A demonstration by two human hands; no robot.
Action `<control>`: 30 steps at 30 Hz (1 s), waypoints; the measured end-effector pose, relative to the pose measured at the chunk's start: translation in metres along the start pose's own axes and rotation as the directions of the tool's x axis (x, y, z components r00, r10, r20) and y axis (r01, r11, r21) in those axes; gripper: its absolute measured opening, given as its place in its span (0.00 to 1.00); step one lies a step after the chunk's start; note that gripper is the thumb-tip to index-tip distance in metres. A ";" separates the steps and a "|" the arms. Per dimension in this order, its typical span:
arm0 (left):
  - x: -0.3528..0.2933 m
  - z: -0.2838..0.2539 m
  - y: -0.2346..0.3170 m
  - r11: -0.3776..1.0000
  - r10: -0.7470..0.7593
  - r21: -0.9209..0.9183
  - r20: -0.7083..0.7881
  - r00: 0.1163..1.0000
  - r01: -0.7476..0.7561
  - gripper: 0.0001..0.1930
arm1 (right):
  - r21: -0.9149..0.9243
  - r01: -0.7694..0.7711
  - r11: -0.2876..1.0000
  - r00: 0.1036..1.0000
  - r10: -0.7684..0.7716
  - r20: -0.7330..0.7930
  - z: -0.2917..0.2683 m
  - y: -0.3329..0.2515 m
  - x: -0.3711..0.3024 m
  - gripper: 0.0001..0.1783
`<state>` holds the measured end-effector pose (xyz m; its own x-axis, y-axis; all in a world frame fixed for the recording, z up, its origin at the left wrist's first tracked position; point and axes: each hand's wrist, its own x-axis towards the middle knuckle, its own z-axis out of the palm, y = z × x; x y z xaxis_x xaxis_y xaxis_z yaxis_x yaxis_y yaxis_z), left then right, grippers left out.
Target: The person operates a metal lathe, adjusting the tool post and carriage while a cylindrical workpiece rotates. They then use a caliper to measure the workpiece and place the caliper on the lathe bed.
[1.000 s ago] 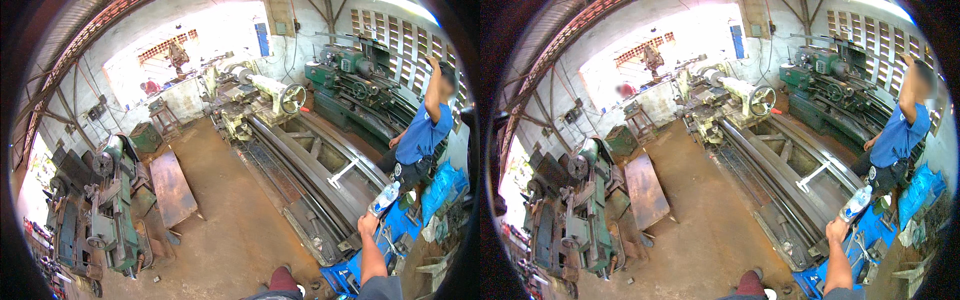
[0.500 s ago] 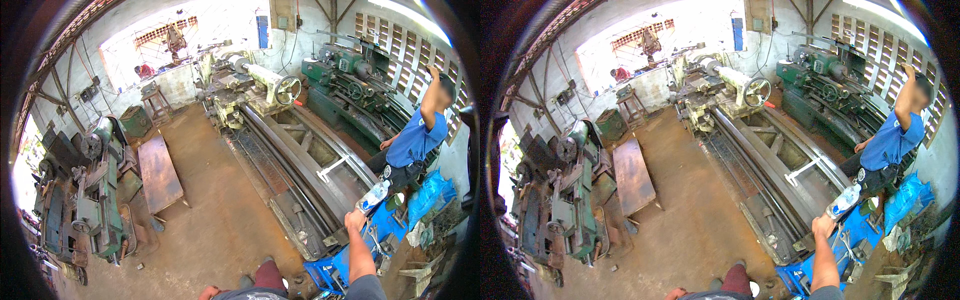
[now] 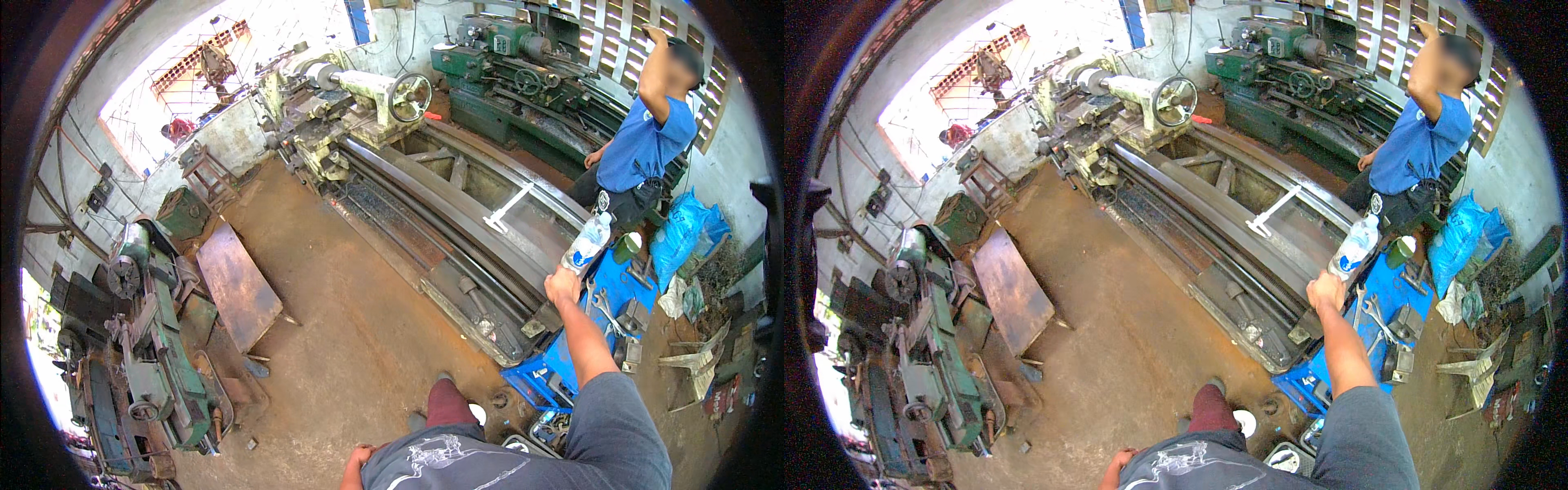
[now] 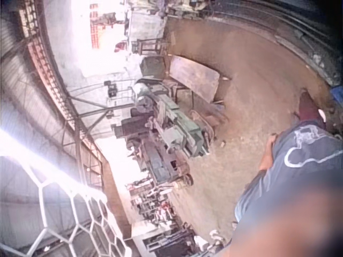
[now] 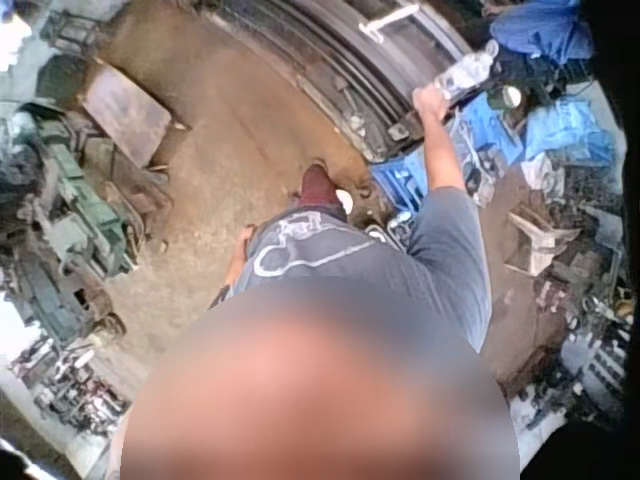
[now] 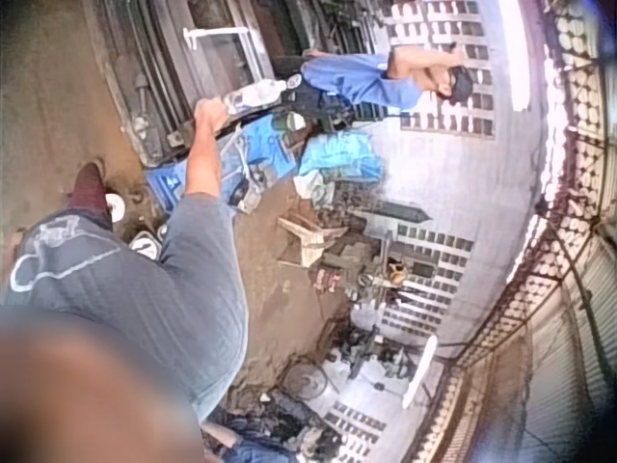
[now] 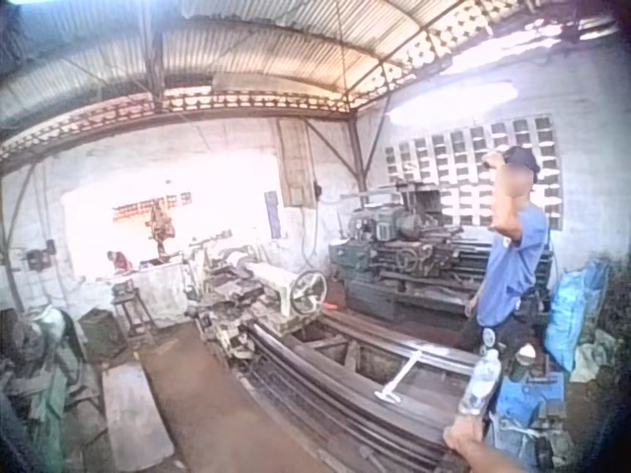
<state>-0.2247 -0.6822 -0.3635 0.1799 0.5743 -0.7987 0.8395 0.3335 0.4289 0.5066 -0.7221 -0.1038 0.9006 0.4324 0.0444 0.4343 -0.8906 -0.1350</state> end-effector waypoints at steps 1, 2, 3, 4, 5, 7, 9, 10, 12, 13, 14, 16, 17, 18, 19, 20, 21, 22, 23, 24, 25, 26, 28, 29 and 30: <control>0.005 -0.002 0.001 1.000 0.011 -0.014 0.028 1.000 -0.011 0.17 | 0.007 -0.011 1.000 1.000 0.011 0.003 -0.002 -0.001 -0.001 0.19; 0.010 -0.003 0.003 0.993 0.110 0.045 0.056 0.992 -0.112 0.17 | 0.018 -0.033 0.999 0.999 0.033 -0.012 -0.003 -0.002 -0.002 0.19; 0.014 -0.005 0.005 0.971 0.202 0.106 0.094 0.975 -0.212 0.17 | 0.015 -0.024 1.000 1.000 0.024 -0.005 -0.004 -0.002 -0.002 0.19; 0.018 -0.007 0.007 0.948 0.212 0.211 0.139 0.967 -0.238 0.16 | 0.015 -0.021 1.000 1.000 0.021 -0.014 -0.005 -0.003 -0.002 0.19; 0.021 -0.008 0.008 0.974 0.168 0.129 0.121 0.978 -0.184 0.19 | 0.010 -0.028 1.000 0.999 0.028 -0.015 -0.005 -0.003 -0.002 0.19; 0.025 -0.009 0.009 0.996 -0.087 0.045 0.125 0.988 0.082 0.24 | 0.004 -0.026 1.000 1.000 0.026 -0.010 -0.003 -0.002 -0.001 0.18; 0.027 -0.008 0.008 0.977 0.033 0.204 0.155 0.987 -0.065 0.25 | 0.026 -0.041 0.999 0.999 0.042 -0.021 -0.002 -0.001 -0.002 0.20; 0.028 -0.008 0.007 0.954 0.079 0.269 0.188 0.979 -0.129 0.25 | 0.028 -0.050 0.998 0.999 0.050 -0.007 -0.002 -0.001 -0.002 0.20; 0.029 -0.007 0.005 0.969 0.051 0.227 0.212 0.976 -0.100 0.22 | 0.042 -0.049 0.998 0.998 0.050 -0.028 -0.003 -0.001 -0.004 0.22; 0.030 -0.007 0.004 0.968 -0.043 0.250 0.206 0.978 -0.010 0.21 | 0.050 -0.041 0.998 0.998 0.044 -0.052 -0.004 -0.001 -0.006 0.22; 0.031 -0.007 0.003 0.975 -0.005 0.218 0.200 0.980 -0.039 0.22 | 0.058 -0.028 0.998 0.996 0.033 -0.079 -0.005 -0.003 -0.007 0.22; 0.032 -0.006 0.005 0.958 -0.145 0.272 0.165 0.976 0.097 0.24 | 0.046 -0.065 0.997 0.997 0.067 -0.042 -0.007 -0.005 -0.007 0.29; 0.032 -0.006 0.007 0.949 -0.019 0.311 0.192 0.981 -0.042 0.25 | 0.037 -0.072 0.997 0.995 0.074 -0.060 -0.008 -0.006 -0.008 0.32; 0.030 -0.006 0.009 0.921 0.036 0.370 0.236 0.971 -0.124 0.26 | 0.026 -0.076 0.997 0.996 0.078 -0.053 -0.009 -0.007 -0.007 0.35; 0.030 -0.006 0.012 0.886 0.008 0.445 0.268 0.963 -0.131 0.27 | 0.014 -0.082 0.997 0.995 0.082 -0.049 -0.009 -0.008 -0.007 0.39; 0.027 -0.006 0.015 0.881 0.068 0.434 0.274 0.959 -0.187 0.28 | 0.036 -0.078 0.996 0.995 0.080 -0.058 -0.009 -0.008 -0.007 0.40; 0.026 -0.005 0.018 0.879 0.046 0.446 0.270 0.962 -0.167 0.29 | 0.053 -0.077 0.996 0.994 0.081 -0.078 -0.008 -0.008 -0.007 0.41; 0.023 -0.004 0.020 0.862 -0.018 0.490 0.284 0.959 -0.129 0.30 | 0.075 -0.056 0.996 0.993 0.064 -0.103 -0.007 -0.008 -0.007 0.43; 0.022 -0.004 0.022 0.879 0.004 0.460 0.257 0.966 -0.127 0.31 | 0.080 -0.048 0.996 0.992 0.057 -0.115 -0.006 -0.008 -0.007 0.42; 0.021 -0.003 0.024 0.881 -0.014 0.462 0.250 0.968 -0.106 0.32 | 0.057 -0.028 0.998 0.991 0.035 -0.130 -0.005 -0.007 -0.007 0.41; 0.021 -0.002 0.024 0.871 -0.053 0.483 0.264 0.963 -0.085 0.33 | 0.030 -0.037 0.999 0.992 0.040 -0.118 -0.004 -0.007 -0.007 0.40; 0.021 -0.001 0.024 0.866 -0.016 0.485 0.261 0.965 -0.117 0.33 | 0.048 -0.031 0.998 0.993 0.037 -0.113 -0.003 -0.006 -0.007 0.39; 0.025 0.000 0.021 0.835 0.017 0.523 0.289 0.957 -0.173 0.33 | 0.077 -0.043 0.996 0.995 0.050 -0.081 -0.003 -0.006 -0.006 0.37; 0.028 0.001 0.018 0.839 0.023 0.515 0.291 0.957 -0.177 0.33 | 0.079 -0.049 0.996 0.997 0.054 -0.062 -0.004 -0.006 -0.006 0.37; 0.032 0.002 0.016 0.842 0.030 0.508 0.292 0.956 -0.182 0.32 | 0.078 -0.055 0.995 0.997 0.059 -0.052 -0.005 -0.005 -0.006 0.36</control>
<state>-0.2050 -0.6600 -0.3828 0.3468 0.3404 -0.8740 0.9347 -0.2030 0.2918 0.4986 -0.7206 -0.0989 0.9243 0.3715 0.0874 0.3816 -0.8993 -0.2135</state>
